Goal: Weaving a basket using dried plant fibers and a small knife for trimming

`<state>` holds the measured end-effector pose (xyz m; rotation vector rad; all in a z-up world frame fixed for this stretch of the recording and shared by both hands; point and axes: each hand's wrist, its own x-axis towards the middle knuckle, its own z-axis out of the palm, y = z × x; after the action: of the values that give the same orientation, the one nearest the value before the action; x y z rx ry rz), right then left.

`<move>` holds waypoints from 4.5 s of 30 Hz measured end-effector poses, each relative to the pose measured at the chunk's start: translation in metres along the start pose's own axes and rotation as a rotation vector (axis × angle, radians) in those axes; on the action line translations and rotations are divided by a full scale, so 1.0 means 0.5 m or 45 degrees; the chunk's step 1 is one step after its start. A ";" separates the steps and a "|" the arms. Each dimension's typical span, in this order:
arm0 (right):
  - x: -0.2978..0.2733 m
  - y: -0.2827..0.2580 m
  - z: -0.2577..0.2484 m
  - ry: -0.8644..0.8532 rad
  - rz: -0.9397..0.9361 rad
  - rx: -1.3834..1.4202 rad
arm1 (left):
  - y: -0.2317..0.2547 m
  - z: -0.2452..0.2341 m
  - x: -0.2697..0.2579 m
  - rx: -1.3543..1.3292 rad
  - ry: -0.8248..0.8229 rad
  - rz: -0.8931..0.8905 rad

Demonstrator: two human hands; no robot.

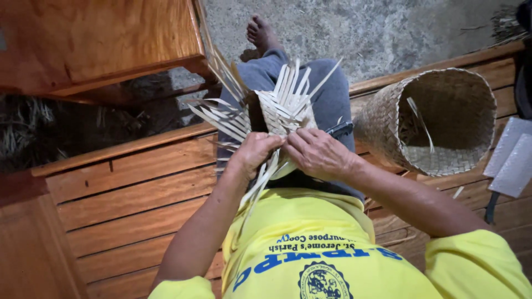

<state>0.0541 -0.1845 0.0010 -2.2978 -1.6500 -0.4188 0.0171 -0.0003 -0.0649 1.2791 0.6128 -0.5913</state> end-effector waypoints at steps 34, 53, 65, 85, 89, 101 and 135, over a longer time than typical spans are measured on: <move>-0.178 -0.082 -0.104 0.163 1.463 0.871 | 0.069 -0.089 -0.095 0.365 -0.254 0.475; -0.068 -0.107 -0.018 0.352 1.244 1.043 | 0.013 -0.043 -0.084 -0.200 -0.292 0.303; -0.068 -0.107 -0.017 0.220 1.246 1.018 | 0.029 -0.059 -0.085 0.628 -0.183 0.824; -0.066 -0.089 -0.008 0.105 1.250 0.804 | -0.009 -0.048 -0.064 0.337 -0.169 0.659; -0.058 -0.085 -0.022 0.015 1.247 0.803 | -0.001 -0.047 -0.068 0.377 -0.170 0.658; -0.065 -0.056 -0.040 -0.123 1.259 0.822 | -0.002 -0.035 -0.066 0.292 -0.199 0.628; -0.072 -0.070 -0.004 -0.009 1.309 1.007 | 0.026 0.013 -0.149 0.877 0.430 0.874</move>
<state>0.0099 -0.2060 -0.0094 -2.0963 -0.3144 0.4030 -0.0256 0.0007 -0.0021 2.1355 0.1938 0.0136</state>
